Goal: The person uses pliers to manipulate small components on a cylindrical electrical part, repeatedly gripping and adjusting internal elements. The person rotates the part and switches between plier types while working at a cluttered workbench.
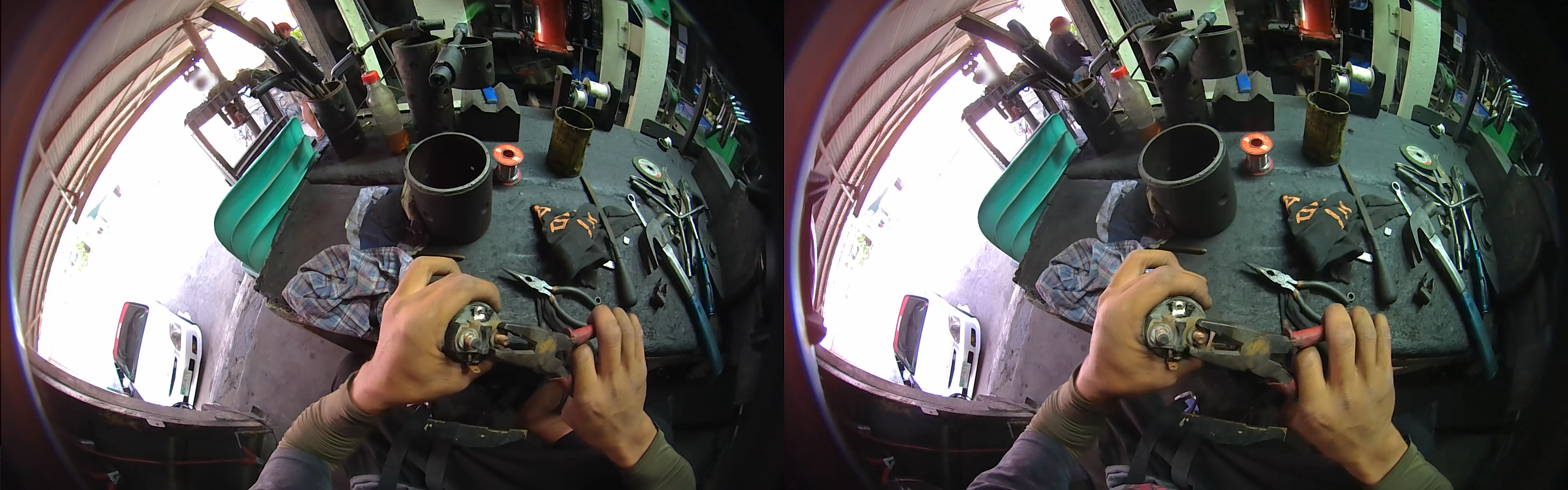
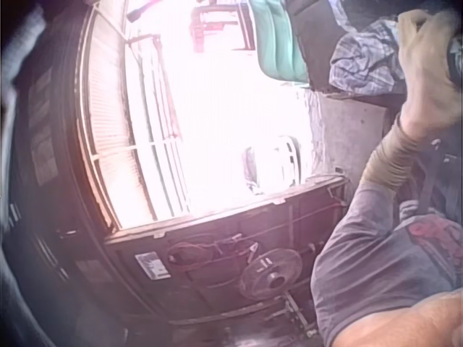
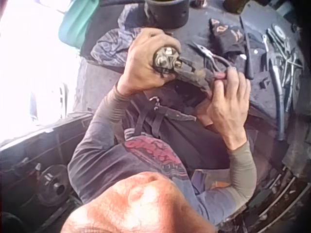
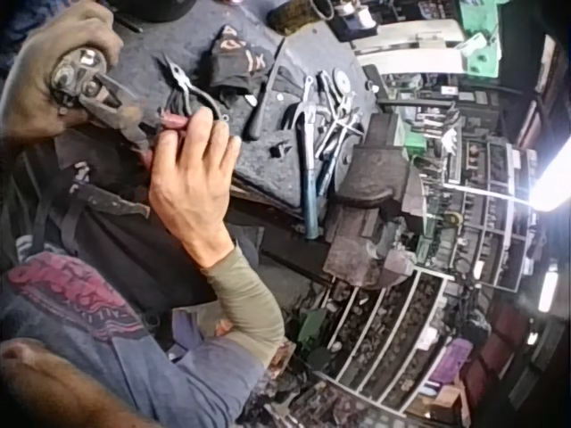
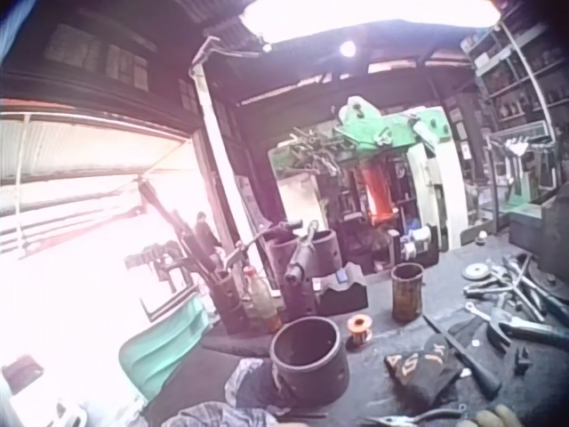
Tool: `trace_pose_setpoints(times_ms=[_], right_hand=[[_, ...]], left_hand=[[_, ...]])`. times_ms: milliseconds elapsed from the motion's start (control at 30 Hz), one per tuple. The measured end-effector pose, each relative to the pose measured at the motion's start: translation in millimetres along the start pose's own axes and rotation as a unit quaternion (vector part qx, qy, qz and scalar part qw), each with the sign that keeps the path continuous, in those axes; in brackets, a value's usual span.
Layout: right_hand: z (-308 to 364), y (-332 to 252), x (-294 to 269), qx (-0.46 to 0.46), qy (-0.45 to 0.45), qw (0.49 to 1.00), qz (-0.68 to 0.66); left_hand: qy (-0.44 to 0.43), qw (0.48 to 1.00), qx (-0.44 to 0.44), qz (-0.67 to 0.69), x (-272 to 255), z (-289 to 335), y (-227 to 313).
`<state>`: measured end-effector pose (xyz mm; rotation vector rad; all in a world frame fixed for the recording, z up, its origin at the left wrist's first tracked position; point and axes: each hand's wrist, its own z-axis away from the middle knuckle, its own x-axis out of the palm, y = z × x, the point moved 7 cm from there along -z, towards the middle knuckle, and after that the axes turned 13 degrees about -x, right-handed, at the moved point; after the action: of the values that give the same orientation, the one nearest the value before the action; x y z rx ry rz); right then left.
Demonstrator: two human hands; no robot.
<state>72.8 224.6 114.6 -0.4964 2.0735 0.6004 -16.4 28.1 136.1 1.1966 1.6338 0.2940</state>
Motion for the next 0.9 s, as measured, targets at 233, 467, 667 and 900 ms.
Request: trace_pose_setpoints(times_ms=[233, 467, 667, 900], right_hand=[[2, 7, 4, -0.095, -0.005, 0.995, 0.005], [-5, 11, 1, -0.011, 0.012, 0.999, -0.047], [-4, 0, -4, 0.024, -0.005, 0.999, -0.027], [-4, -5, -2, 0.040, -0.028, 0.999, -0.017]], left_hand=[[-0.285, 0.956, -0.007, 0.066, 8, -8, -8], [-0.110, 0.991, -0.044, 0.063, -3, -11, -13], [-0.008, 0.998, -0.051, 0.037, -4, -4, -12], [0.047, 0.999, -0.025, 0.001, -1, 0, -8]])
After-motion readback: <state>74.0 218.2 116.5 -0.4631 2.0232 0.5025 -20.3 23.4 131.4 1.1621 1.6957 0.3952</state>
